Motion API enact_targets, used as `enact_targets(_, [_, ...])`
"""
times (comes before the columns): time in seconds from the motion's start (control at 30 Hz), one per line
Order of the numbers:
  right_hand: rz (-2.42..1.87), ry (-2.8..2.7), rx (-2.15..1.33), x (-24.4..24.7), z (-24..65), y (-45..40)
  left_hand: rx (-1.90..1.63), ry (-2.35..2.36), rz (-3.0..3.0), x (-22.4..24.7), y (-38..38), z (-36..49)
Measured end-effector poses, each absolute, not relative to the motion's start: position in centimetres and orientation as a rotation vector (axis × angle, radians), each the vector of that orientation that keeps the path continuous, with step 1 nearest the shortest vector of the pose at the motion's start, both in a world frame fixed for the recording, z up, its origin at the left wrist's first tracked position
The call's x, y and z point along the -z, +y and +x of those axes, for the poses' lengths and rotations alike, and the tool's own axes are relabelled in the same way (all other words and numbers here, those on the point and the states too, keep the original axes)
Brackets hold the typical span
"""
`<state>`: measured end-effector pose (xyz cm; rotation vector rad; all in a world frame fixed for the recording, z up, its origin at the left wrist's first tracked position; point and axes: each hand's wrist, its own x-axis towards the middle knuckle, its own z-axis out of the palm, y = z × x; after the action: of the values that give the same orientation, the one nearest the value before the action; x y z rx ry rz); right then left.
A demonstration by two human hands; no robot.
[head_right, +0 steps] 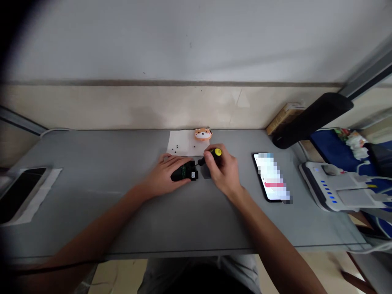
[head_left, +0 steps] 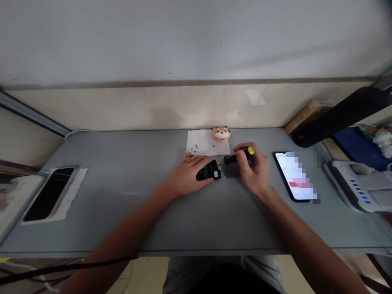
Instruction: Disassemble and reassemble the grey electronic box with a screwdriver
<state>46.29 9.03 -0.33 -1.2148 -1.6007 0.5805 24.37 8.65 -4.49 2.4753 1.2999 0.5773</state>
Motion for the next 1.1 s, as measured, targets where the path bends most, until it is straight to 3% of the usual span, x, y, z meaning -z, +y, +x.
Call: enact_targets(1.1, [-1.120, -1.749, -0.362, 0.72, 46.38, 9.26, -0.582, 1.298, 2.503, 4.27, 8.65, 24.67])
